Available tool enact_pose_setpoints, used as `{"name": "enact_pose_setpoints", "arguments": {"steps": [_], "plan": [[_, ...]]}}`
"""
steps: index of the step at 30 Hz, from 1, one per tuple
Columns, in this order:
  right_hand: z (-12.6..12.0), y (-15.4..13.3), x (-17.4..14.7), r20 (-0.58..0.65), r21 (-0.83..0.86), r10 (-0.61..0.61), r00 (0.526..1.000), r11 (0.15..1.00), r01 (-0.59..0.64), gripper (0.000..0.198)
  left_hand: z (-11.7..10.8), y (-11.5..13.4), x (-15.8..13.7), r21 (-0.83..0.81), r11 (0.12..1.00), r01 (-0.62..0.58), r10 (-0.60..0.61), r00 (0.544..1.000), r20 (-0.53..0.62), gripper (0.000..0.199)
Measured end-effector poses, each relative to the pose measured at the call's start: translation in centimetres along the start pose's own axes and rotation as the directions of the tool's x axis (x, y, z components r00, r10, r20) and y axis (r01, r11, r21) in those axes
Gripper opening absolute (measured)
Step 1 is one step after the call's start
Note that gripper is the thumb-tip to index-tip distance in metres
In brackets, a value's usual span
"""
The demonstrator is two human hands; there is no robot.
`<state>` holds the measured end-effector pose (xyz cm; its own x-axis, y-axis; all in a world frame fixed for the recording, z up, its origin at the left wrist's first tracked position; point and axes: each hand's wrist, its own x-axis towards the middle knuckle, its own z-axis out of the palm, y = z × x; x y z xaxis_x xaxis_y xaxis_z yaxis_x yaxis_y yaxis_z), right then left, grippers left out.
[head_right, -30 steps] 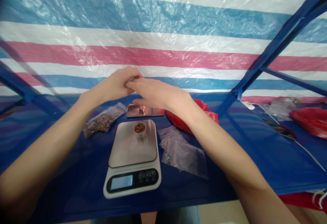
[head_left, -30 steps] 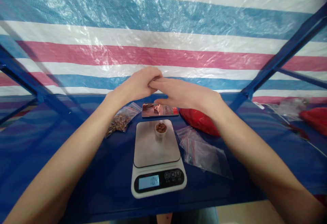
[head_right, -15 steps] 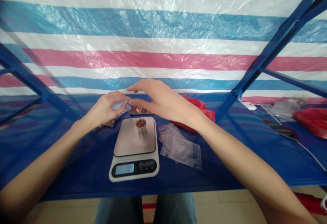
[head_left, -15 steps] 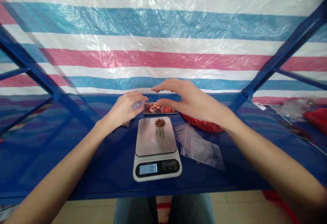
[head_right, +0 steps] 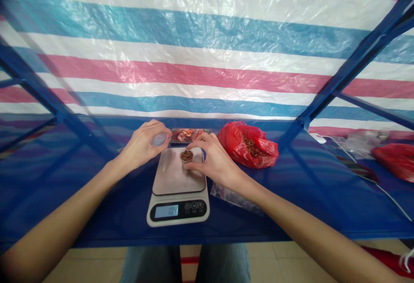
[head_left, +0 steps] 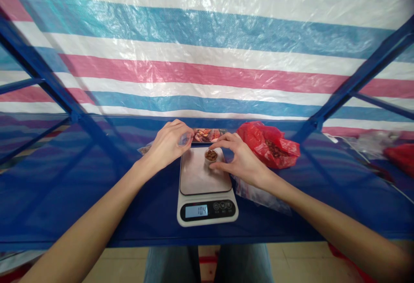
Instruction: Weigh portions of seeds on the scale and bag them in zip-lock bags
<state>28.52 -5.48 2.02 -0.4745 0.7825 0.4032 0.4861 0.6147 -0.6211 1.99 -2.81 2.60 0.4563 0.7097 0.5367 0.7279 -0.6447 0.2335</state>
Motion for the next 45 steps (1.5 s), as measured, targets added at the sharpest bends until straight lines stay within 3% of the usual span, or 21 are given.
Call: {"name": "enact_pose_setpoints", "arguments": {"steps": [4,9,13,20,25,30,35,41,43,45], "plan": [[0.2,-0.1,0.3,-0.028,0.031,0.014,0.999,0.999,-0.013,0.029,-0.1,-0.2,0.0,-0.012,1.0,0.003,-0.004,0.999,-0.036,0.015],[0.4,-0.9,1.6,-0.029,0.224,0.052,0.998,0.974,-0.045,0.028,0.1,0.2,0.0,0.017,0.999,0.038,-0.037,0.999,-0.028,0.01],[0.8,-2.2,3.8,-0.026,0.253,0.008,1.0,0.967,-0.001,0.026,0.3,0.2,-0.1,0.036,0.996,0.077,-0.076,0.997,-0.03,0.013],[1.1,-3.9,6.9,-0.01,-0.16,-0.093,0.996,0.983,0.09,0.023,0.0,-0.3,0.0,0.05,0.984,0.174,-0.171,0.984,-0.056,0.012],[1.4,-4.6,7.6,0.062,-0.364,-0.174,0.983,0.913,0.185,0.023,-0.2,-0.1,0.1,0.065,0.969,0.238,-0.235,0.971,-0.049,0.012],[1.8,-5.0,8.0,0.144,-0.523,-0.294,0.945,0.788,0.324,0.024,-0.2,0.3,0.1,0.095,0.939,0.33,-0.326,0.944,-0.056,0.012],[1.9,-5.8,8.8,0.248,-0.643,-0.356,0.901,0.635,0.428,0.022,0.2,-0.2,0.2,-0.053,0.921,0.387,-0.39,0.915,-0.098,0.018],[1.9,-6.7,10.1,0.385,-0.723,-0.476,0.791,0.376,0.579,0.021,0.3,-0.8,0.6,-0.382,0.847,0.37,-0.44,0.891,-0.113,0.011],[1.4,-6.9,10.5,0.415,-0.709,-0.503,0.759,0.345,0.616,0.021,0.3,-0.8,0.7,-0.521,0.785,0.335,-0.444,0.891,-0.095,0.01],[0.7,-6.9,10.6,0.396,-0.675,-0.521,0.756,0.393,0.625,0.022,0.3,-0.7,0.7,-0.637,0.712,0.295,-0.441,0.894,-0.079,0.014]]}}
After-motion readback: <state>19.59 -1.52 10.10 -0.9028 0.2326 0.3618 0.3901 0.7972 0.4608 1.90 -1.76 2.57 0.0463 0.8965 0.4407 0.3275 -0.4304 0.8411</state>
